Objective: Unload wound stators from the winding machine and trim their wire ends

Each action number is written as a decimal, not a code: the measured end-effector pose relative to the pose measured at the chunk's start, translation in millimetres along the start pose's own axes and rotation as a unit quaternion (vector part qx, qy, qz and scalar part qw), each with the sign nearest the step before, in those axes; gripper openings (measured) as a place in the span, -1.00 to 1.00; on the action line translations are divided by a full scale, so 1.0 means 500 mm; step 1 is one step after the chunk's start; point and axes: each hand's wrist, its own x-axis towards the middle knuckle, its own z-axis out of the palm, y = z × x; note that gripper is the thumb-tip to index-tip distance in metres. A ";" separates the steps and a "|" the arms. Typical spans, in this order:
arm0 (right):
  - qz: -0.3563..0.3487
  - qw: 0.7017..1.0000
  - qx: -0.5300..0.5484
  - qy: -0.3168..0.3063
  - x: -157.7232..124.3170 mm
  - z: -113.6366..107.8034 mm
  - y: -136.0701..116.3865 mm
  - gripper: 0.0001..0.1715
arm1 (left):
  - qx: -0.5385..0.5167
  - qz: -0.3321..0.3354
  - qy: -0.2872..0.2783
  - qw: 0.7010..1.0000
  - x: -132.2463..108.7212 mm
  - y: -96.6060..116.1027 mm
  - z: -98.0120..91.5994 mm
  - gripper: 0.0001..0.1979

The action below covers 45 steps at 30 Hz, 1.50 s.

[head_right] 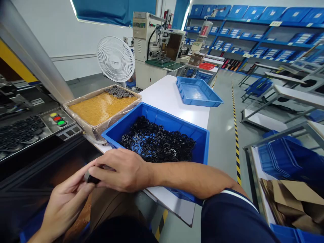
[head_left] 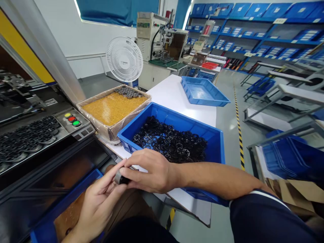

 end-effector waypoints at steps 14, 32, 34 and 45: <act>0.429 0.815 -0.157 -0.356 -0.080 -0.050 0.260 -0.74 | 0.058 -0.036 0.032 0.997 0.042 -0.012 -0.023 -0.60; 0.428 0.787 -0.194 -0.400 -0.062 -0.032 0.260 -0.79 | -0.040 0.063 0.038 0.996 0.008 0.023 -0.043 -0.62; 0.415 0.820 -0.193 -0.344 -0.026 -0.032 0.211 -0.72 | -0.074 0.061 0.035 0.995 0.013 0.026 -0.039 -0.63; 0.220 0.953 0.208 -0.012 0.024 -0.008 -0.013 -0.86 | -0.227 -0.028 -0.051 0.972 0.027 0.019 0.013 -0.47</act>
